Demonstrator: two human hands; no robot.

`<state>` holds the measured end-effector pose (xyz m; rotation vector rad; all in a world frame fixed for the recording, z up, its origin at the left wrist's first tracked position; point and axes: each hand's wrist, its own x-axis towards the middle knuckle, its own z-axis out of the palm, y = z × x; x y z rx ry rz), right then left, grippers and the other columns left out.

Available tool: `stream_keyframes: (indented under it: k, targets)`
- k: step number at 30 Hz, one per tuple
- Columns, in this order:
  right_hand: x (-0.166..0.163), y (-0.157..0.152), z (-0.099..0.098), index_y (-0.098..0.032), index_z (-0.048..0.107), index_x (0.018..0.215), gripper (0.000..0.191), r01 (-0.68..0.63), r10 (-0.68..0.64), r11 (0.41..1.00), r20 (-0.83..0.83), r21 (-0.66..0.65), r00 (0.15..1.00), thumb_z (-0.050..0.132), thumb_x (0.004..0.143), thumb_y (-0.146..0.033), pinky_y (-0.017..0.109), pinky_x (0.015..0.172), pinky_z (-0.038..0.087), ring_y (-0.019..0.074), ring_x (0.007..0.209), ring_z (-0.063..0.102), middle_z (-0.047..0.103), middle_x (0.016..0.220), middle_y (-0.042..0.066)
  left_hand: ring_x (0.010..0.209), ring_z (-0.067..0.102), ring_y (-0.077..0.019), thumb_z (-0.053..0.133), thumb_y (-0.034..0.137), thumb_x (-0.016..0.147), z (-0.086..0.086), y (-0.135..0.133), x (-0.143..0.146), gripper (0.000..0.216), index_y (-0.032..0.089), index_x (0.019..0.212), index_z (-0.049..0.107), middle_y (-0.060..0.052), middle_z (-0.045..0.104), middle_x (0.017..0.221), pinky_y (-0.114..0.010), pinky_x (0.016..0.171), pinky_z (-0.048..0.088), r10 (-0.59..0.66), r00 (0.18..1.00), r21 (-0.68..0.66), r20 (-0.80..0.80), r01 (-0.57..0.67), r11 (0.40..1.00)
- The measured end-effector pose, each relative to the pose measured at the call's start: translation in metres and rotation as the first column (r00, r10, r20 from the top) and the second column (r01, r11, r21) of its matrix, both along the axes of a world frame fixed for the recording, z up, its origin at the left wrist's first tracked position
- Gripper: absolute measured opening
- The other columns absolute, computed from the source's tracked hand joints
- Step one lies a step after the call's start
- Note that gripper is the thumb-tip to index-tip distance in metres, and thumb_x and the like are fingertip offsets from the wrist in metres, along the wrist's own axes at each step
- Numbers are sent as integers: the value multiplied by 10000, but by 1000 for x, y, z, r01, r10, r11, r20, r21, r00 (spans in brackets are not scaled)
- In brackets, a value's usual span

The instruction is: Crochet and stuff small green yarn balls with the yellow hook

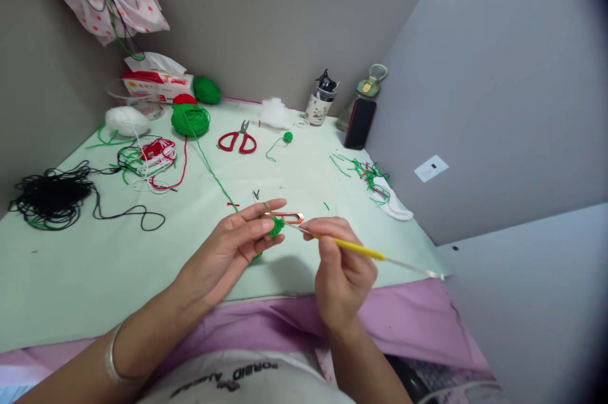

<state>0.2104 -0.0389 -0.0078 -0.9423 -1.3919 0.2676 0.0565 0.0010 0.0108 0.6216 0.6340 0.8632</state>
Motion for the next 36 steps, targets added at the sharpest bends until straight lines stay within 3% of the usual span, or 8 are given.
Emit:
stream_keyframes:
  k: [2, 5, 9, 12, 16, 19, 24, 36]
  targets:
    - [-1, 1, 4, -254, 749, 1020, 227, -91, 79, 993, -163, -70, 984, 536, 1027, -174, 320, 715, 588, 168, 837, 703, 750, 911, 28, 952, 662, -153, 837, 236, 807, 0, -1, 0, 345, 242, 1150, 801, -20, 772, 982, -267, 919, 522, 25, 998, 75, -50, -22, 997]
    - [-3, 3, 4, -256, 759, 1032, 221, -153, 136, 984, -160, -97, 978, 558, 1018, -168, 319, 719, 600, 180, 897, 725, 768, 951, 36, 935, 643, -143, 857, 244, 795, 1, -6, 3, 372, 263, 1162, 801, -1, 749, 926, -250, 905, 505, 69, 989, 176, -132, -46, 983]
    - [-4, 0, -4, -294, 743, 1172, 310, -9, 9, 1000, 104, -4, 994, 578, 989, -105, 362, 789, 622, 199, 977, 726, 757, 1036, 53, 937, 647, -133, 870, 258, 794, 1, -9, 7, 448, 306, 1228, 770, 18, 735, 921, -236, 885, 502, 114, 986, 167, -123, -93, 982]
    - [-1, -3, -7, -306, 733, 1231, 360, 56, -87, 992, 300, 110, 950, 619, 960, -98, 403, 850, 624, 222, 1031, 715, 736, 1128, 80, 933, 665, -127, 861, 263, 808, 0, -6, 7, 449, 284, 1245, 761, 1, 755, 972, -224, 876, 508, 24, 999, 65, -42, -22, 998]
    - [2, -1, -2, -284, 756, 1136, 281, 9, -9, 999, 16, 31, 1000, 570, 997, -125, 375, 776, 601, 182, 844, 697, 753, 968, 42, 826, 640, -106, 854, 232, 796, -2, 0, 3, 257, 221, 1051, 828, 1, 741, 904, -227, 869, 525, -16, 999, -21, 44, 17, 1000]
    - [1, 1, 2, -280, 775, 1040, 221, -121, 105, 991, -231, -57, 967, 575, 1015, -188, 330, 683, 564, 150, 738, 651, 743, 919, 20, 911, 640, -128, 826, 235, 823, -2, -1, 3, 150, 227, 972, 835, -4, 744, 905, -224, 904, 500, 37, 999, 70, -18, -35, 997]
    - [-3, 4, 1, -281, 783, 1037, 208, -171, 144, 977, -201, -124, 969, 601, 1004, -186, 327, 740, 571, 174, 885, 695, 780, 983, 28, 908, 641, -140, 830, 243, 814, 2, -9, 5, 250, 265, 1063, 821, -3, 740, 968, -248, 883, 487, 92, 987, 163, -128, -71, 984]
    - [2, 6, -4, -222, 757, 983, 188, -281, 204, 946, -380, -160, 902, 582, 1021, -279, 315, 675, 572, 146, 737, 661, 750, 957, 58, 895, 613, -151, 840, 252, 812, -1, -5, -1, 399, 305, 1202, 773, 9, 679, 915, -259, 854, 497, 159, 956, 304, -247, -79, 949]
